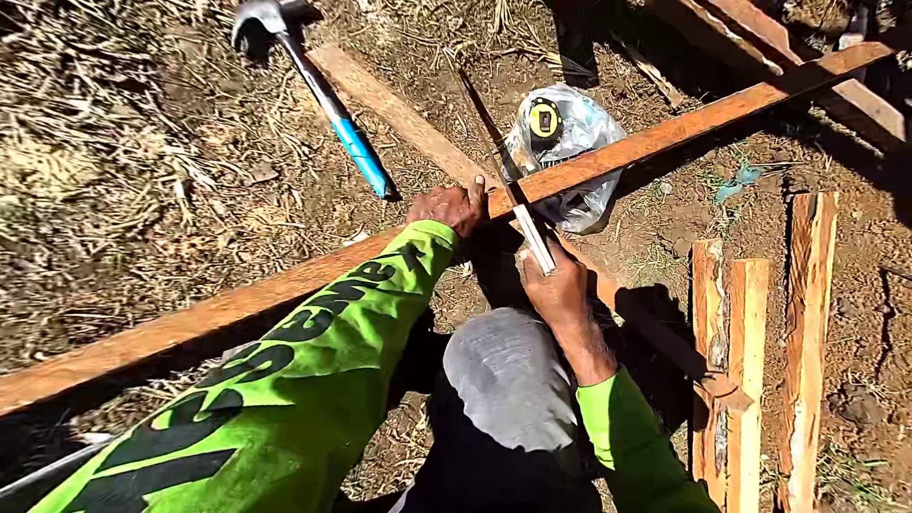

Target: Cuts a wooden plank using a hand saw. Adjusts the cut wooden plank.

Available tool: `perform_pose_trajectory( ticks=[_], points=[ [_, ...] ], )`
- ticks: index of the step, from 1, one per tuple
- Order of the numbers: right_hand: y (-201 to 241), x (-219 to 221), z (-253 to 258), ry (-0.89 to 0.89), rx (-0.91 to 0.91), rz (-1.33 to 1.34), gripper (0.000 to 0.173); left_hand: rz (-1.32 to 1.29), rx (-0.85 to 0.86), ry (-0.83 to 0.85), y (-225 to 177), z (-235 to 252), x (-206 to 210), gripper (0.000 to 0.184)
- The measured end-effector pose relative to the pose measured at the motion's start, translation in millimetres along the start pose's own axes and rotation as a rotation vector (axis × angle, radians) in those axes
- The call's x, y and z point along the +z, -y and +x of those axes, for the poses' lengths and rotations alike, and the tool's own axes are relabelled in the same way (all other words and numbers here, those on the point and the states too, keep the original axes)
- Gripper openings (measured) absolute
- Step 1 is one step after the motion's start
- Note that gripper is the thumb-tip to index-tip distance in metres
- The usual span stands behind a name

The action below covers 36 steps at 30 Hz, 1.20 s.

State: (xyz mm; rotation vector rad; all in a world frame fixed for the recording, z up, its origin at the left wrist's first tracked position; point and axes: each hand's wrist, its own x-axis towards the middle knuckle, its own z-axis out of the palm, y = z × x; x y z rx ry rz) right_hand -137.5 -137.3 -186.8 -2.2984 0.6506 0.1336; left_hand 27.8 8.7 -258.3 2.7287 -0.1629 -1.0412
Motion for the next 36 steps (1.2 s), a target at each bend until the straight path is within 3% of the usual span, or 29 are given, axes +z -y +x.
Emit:
perform_pose_trajectory(
  ticks=[2,4,7,9,11,17,20,24,26,28,32,34,36],
  points=[
    [-8.5,-0.9,-10.8,-0.015,-0.011,-0.009,0.043,-0.007,-0.009,0.017,0.1,-1.1,3.7,0.095],
    [-34.1,-21.0,-61.6,-0.076,-0.031,-0.012,0.044,-0.006,-0.019,0.006,-0.3,-0.7,3.3,0.096],
    [-59.4,-89.5,-160.3,0.002,0.010,-0.113,0.047,-0.016,-0.031,0.027,-1.0,0.4,3.4,0.096],
    [-67.2,-112.0,-192.3,0.011,-0.013,-0.156,0.047,-0.008,-0.017,0.029,-2.1,1.5,1.8,0.097],
    [-65.7,-99.5,-181.1,0.001,-0.003,-0.140,0.047,0.006,-0.018,0.037,0.3,3.0,0.8,0.098],
    [-16.0,-6.3,-22.1,-0.051,-0.031,0.009,0.039,0.028,-0.023,-0.017,3.2,5.5,2.8,0.099],
    [-33.0,-15.0,-47.3,-0.062,-0.034,-0.007,0.046,0.028,0.001,0.006,1.8,2.6,7.4,0.099],
    [-58.9,-95.7,-159.2,0.047,0.046,-0.103,0.049,0.039,-0.015,0.024,-1.0,2.5,0.8,0.098],
    [-62.3,-109.0,-175.8,0.041,0.037,-0.095,0.048,0.041,-0.008,0.025,0.2,3.9,1.0,0.097],
    [-52.9,-79.1,-136.0,0.000,0.011,-0.022,0.044,0.033,-0.003,0.015,1.6,5.3,1.4,0.096],
    [-11.2,3.0,-8.2,-0.023,-0.012,0.057,0.039,0.023,0.012,-0.016,4.8,5.3,0.3,0.094],
    [-15.6,2.1,-5.9,-0.016,-0.023,0.034,0.041,0.015,0.012,-0.014,4.0,10.2,-4.5,0.094],
    [-26.5,-17.5,-42.2,-0.039,-0.034,-0.017,0.046,0.013,0.003,0.014,0.2,-0.6,3.4,0.095]
  ],
)
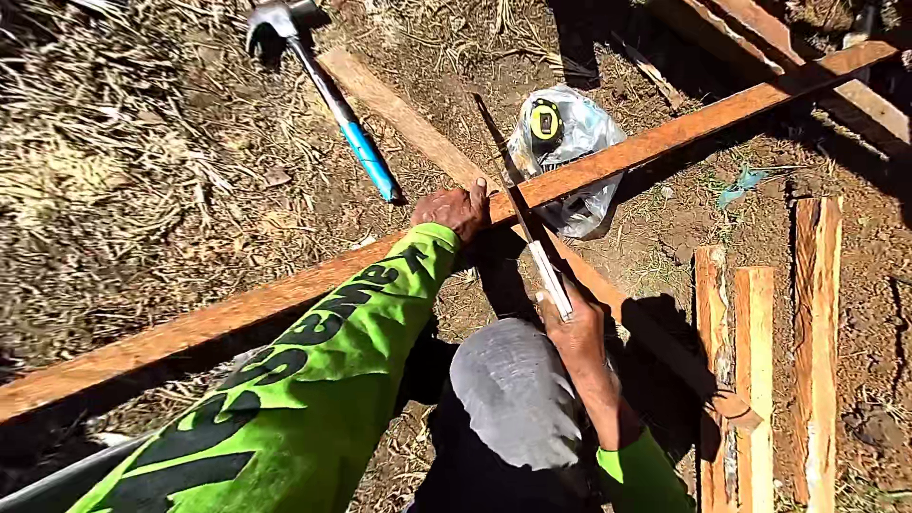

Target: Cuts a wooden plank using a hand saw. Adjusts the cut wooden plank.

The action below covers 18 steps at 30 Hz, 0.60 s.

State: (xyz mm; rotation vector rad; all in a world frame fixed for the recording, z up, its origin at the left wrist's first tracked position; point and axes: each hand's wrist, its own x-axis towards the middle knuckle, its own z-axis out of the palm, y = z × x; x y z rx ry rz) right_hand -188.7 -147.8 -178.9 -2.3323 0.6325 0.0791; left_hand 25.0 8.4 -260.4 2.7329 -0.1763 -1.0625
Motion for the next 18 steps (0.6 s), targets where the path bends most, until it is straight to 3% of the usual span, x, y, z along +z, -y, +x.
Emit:
perform_pose_trajectory(
  ticks=[5,10,13,18],
  points=[
    [-10.6,-21.5,-49.8,-0.093,-0.081,0.005,0.051,-0.016,-0.028,0.041,-5.1,-8.9,0.5,0.093],
    [-37.3,-9.2,-38.3,-0.058,-0.088,0.205,0.043,0.010,-0.015,0.025,-2.9,-5.8,2.0,0.093],
    [-45.6,-5.7,-41.6,-0.070,-0.088,0.208,0.043,0.008,0.083,0.004,2.8,-7.5,6.3,0.092],
    [-37.7,-9.6,-48.3,-0.052,-0.062,0.155,0.045,-0.019,0.320,0.131,17.2,-4.7,-2.4,0.088]
  ],
)
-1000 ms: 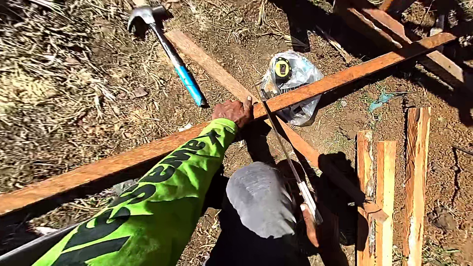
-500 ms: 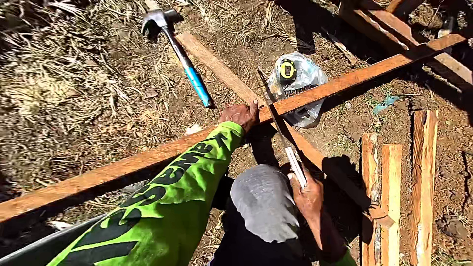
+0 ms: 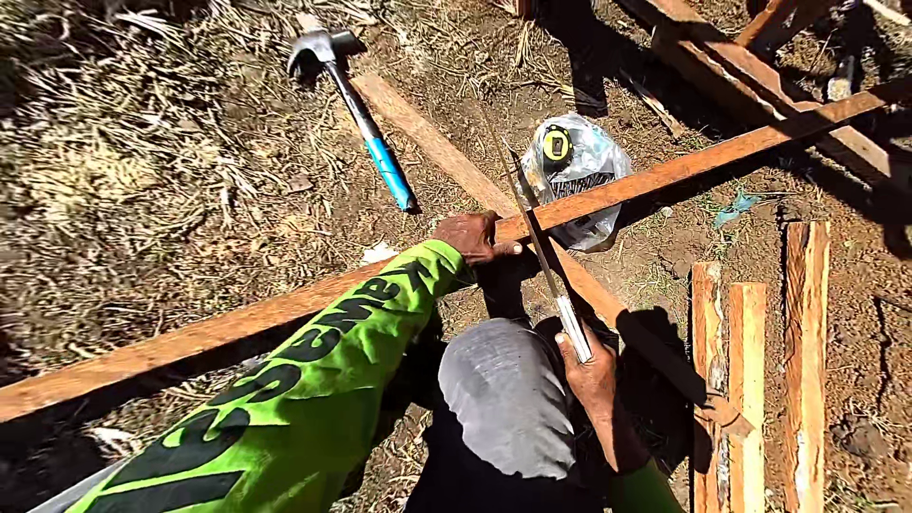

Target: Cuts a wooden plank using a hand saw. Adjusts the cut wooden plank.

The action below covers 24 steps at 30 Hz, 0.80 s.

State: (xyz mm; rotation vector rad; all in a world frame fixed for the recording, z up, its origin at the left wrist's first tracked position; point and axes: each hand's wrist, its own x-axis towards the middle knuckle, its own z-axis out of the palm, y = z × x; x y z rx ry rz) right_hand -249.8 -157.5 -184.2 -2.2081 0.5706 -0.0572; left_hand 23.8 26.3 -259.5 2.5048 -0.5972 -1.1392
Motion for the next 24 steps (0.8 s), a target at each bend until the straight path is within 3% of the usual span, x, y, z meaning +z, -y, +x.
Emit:
perform_pose_trajectory(
  ticks=[6,10,13,15,18,20,22,24],
  points=[
    [41.7,-39.5,-10.9,0.033,0.023,0.010,0.045,0.080,-0.026,-0.006,-12.8,-11.8,-29.0,0.060],
    [63.6,-105.8,-69.7,0.125,0.153,-0.158,0.051,0.104,-0.044,-0.013,-12.7,-18.5,-42.7,0.057],
    [68.1,-131.6,-108.2,0.115,0.138,-0.190,0.046,0.103,-0.034,-0.007,-12.4,-26.2,-41.7,0.054],
    [70.1,-107.6,-88.0,0.089,0.136,-0.175,0.046,0.099,-0.043,-0.014,-20.1,-33.7,-39.7,0.055],
    [88.0,-37.3,14.2,0.047,0.175,-0.079,0.035,0.106,-0.042,-0.034,-40.6,-43.8,-30.4,0.053],
    [102.6,-10.6,66.5,0.113,0.196,-0.066,0.034,0.125,-0.069,-0.053,-45.3,-48.0,-31.5,0.051],
    [99.3,-12.6,65.8,0.105,0.154,-0.070,0.037,0.144,-0.068,-0.074,-39.9,-45.1,-39.7,0.051],
    [87.3,-42.4,17.9,0.058,0.144,-0.092,0.041,0.138,-0.053,-0.079,-35.6,-44.4,-42.4,0.051]
  ],
)
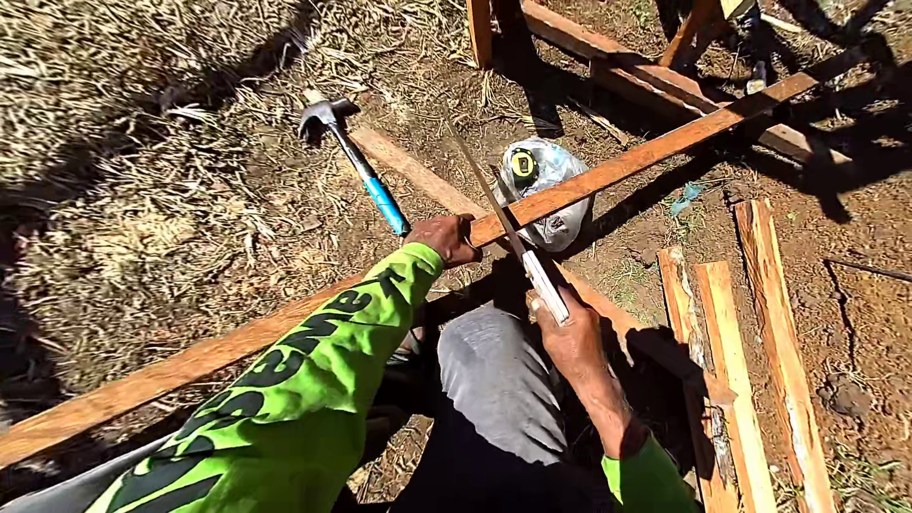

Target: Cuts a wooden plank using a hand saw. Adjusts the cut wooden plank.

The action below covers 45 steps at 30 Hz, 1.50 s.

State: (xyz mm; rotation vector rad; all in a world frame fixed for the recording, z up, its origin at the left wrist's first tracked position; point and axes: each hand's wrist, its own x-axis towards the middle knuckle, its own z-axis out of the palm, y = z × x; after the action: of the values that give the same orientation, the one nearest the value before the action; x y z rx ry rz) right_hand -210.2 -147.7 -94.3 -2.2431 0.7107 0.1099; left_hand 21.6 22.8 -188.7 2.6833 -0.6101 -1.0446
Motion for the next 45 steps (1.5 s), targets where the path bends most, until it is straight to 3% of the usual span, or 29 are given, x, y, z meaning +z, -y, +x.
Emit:
perform_pose_trajectory(
  ticks=[3,6,9,12,15,20,23,27,29,32,35,38,42,45],
  points=[
    [-20.7,-64.7,-99.7,0.003,0.008,-0.060,0.043,-0.007,0.019,0.010,3.3,5.9,-11.7,0.051],
    [-25.4,-97.7,-135.5,-0.017,-0.040,-0.120,0.039,-0.006,0.013,0.003,6.2,1.5,-10.9,0.051],
    [-18.4,-80.7,-92.4,0.009,-0.003,-0.059,0.041,-0.023,-0.018,-0.029,9.5,5.6,-16.8,0.052],
    [5.5,-21.2,-15.8,-0.006,-0.014,-0.006,0.035,-0.023,0.009,-0.024,-5.0,-3.7,-23.3,0.048],
    [16.9,0.3,13.3,0.069,0.035,-0.026,0.039,-0.002,0.009,-0.007,-7.3,-14.0,-0.4,0.053],
    [-15.5,-81.4,-107.2,0.088,0.103,-0.131,0.045,-0.013,-0.022,0.069,-12.6,-10.5,9.3,0.055],
    [-26.2,-93.7,-129.2,0.071,0.024,-0.159,0.043,-0.020,-0.008,0.078,-11.0,-10.6,22.1,0.052],
    [7.2,-17.0,-1.2,0.151,0.157,-0.030,0.032,-0.039,0.001,0.065,-24.7,-24.0,41.3,0.050],
    [25.3,9.5,37.7,0.217,0.156,-0.062,0.033,-0.045,-0.014,0.049,-18.8,-25.7,45.1,0.052],
    [4.3,3.2,3.5,0.141,0.136,-0.059,0.040,-0.029,-0.006,0.078,-20.0,-29.2,38.7,0.057],
    [-12.2,-53.4,-81.7,0.121,0.136,-0.100,0.047,-0.024,-0.008,0.080,-13.7,-28.5,36.4,0.055],
    [-32.4,-101.1,-137.1,0.039,-0.015,-0.160,0.040,-0.042,-0.003,0.082,-20.0,-24.9,31.0,0.055],
    [-21.0,-94.7,-104.2,0.072,0.111,-0.086,0.041,-0.041,-0.062,-0.012,-4.5,-14.5,22.6,0.051],
    [-19.0,-81.2,-82.0,0.037,0.079,0.040,0.041,0.006,-0.062,-0.064,1.7,0.1,-15.3,0.049]
  ],
)
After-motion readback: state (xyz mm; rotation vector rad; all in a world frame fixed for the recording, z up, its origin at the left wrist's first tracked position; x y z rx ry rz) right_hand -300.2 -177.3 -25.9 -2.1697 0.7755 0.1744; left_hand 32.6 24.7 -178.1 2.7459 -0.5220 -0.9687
